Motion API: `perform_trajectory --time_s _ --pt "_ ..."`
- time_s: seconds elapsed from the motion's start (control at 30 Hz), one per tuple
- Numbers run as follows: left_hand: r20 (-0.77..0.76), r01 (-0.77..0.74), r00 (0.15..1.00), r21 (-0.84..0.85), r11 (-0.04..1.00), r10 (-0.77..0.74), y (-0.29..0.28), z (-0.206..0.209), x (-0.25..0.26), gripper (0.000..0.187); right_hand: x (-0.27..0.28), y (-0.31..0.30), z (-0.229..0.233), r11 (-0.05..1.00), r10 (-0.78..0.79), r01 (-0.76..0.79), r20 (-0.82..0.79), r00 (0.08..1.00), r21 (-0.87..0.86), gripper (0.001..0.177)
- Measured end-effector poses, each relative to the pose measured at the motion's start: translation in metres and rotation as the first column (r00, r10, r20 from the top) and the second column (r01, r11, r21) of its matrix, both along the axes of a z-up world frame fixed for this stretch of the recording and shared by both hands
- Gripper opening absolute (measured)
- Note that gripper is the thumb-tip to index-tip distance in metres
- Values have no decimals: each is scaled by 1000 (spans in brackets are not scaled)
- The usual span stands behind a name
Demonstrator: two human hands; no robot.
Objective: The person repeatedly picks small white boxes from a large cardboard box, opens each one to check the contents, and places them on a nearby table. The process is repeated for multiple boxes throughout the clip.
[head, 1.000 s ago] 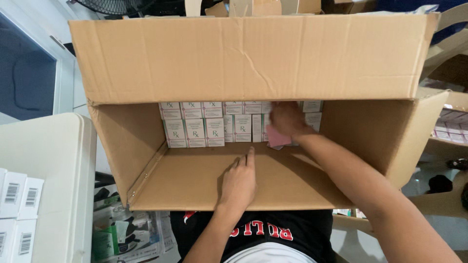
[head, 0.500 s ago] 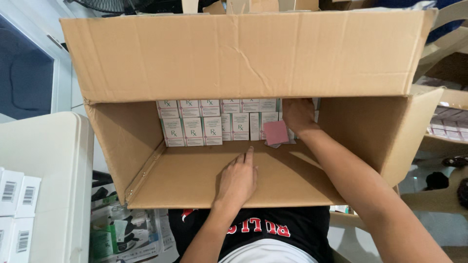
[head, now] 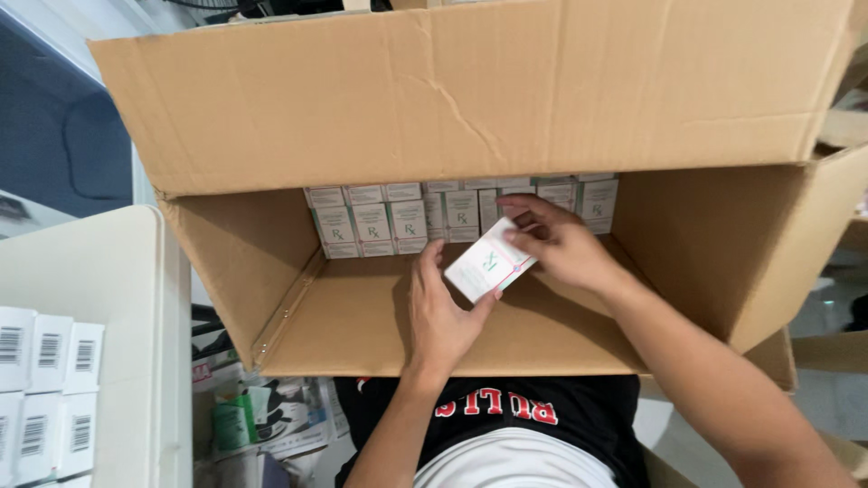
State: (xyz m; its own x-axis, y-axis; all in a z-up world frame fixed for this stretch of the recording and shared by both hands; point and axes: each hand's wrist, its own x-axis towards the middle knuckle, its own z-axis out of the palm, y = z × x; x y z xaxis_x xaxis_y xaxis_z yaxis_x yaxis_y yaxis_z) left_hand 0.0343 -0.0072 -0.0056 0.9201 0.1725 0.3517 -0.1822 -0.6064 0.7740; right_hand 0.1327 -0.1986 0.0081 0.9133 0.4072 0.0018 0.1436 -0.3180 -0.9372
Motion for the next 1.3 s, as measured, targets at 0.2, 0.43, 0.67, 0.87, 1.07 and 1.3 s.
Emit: perform_trajectory --time_s 0.2,0.43,0.67,0.87,1.07,1.3 --pt "6 -12 1000 -212 977 13 2 -7 0 82 10 -13 -25 962 -25 104 -295 955 254 33" --pt "200 -16 978 -231 973 63 4 1 -12 75 0 -6 -13 984 6 45 -284 959 173 32" --pt "130 204 976 -256 945 -176 3 4 -10 100 -11 10 -19 980 101 -10 -447 889 201 40" --pt "254 96 961 63 993 -109 4 9 -13 80 -14 10 -32 957 267 -213 -311 912 197 28" --pt "140 50 989 34 998 -54 3 7 -10 78 -17 7 -24 894 330 -252 -164 930 371 21" --pt "-53 96 994 98 990 -91 1 1 -8 83 -29 10 2 982 186 -179 145 972 -57 39"
